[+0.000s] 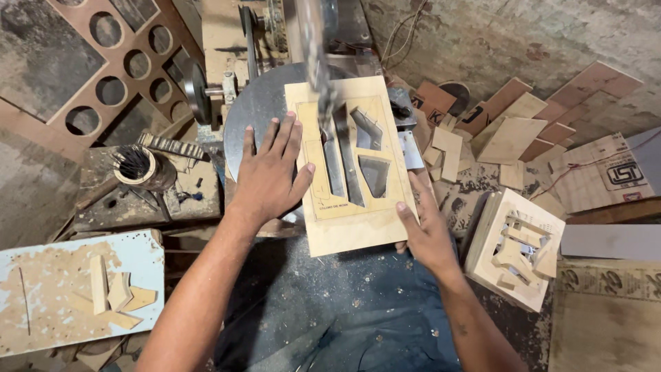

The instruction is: The person uses a bandsaw to cut intricate shapes into a rectangular piece of plywood. They guide the wood through the blade to create multiple internal cutouts, then remove the cut pieces and place them aside. The person then picks up a larger sheet of plywood and positions it on the bandsaw table.

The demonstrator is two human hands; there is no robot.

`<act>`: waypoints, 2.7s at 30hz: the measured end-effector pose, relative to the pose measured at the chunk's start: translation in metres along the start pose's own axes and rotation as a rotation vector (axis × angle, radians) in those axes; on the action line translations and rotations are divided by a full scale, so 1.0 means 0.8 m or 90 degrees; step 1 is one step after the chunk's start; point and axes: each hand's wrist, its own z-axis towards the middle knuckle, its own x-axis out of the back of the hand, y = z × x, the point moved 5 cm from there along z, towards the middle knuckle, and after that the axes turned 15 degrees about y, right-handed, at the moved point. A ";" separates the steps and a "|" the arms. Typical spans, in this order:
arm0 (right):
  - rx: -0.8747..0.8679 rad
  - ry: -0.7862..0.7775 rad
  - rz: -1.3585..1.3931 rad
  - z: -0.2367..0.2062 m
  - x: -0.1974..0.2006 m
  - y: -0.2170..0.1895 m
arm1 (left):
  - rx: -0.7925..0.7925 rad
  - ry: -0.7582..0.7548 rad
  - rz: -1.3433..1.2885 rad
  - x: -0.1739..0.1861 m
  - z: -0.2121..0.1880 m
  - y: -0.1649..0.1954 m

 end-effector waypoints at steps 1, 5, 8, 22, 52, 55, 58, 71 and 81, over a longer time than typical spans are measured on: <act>-0.047 0.005 -0.020 -0.006 -0.004 -0.001 | 0.000 0.000 0.003 0.001 0.000 -0.002; 0.294 0.068 -0.145 -0.011 -0.014 -0.058 | 0.015 0.003 0.014 0.012 0.004 -0.006; 0.363 0.094 -0.185 -0.013 -0.014 -0.080 | 0.016 0.015 -0.003 0.023 0.009 -0.004; 0.223 0.058 -0.162 -0.052 0.002 -0.145 | 0.004 0.026 0.014 0.099 0.028 0.013; 0.267 0.100 -0.175 -0.096 0.042 -0.224 | 0.018 -0.005 0.028 0.195 0.047 0.052; 0.270 0.105 -0.177 -0.095 0.045 -0.223 | 0.020 -0.009 0.027 0.194 0.048 0.055; 0.261 0.109 -0.187 -0.093 0.049 -0.221 | 0.018 -0.011 0.036 0.190 0.049 0.056; 0.266 0.120 -0.161 -0.089 0.050 -0.217 | 0.022 -0.023 0.046 0.173 0.050 0.060; 0.257 0.142 -0.166 -0.085 0.013 -0.181 | 0.020 -0.037 0.044 0.139 0.029 0.026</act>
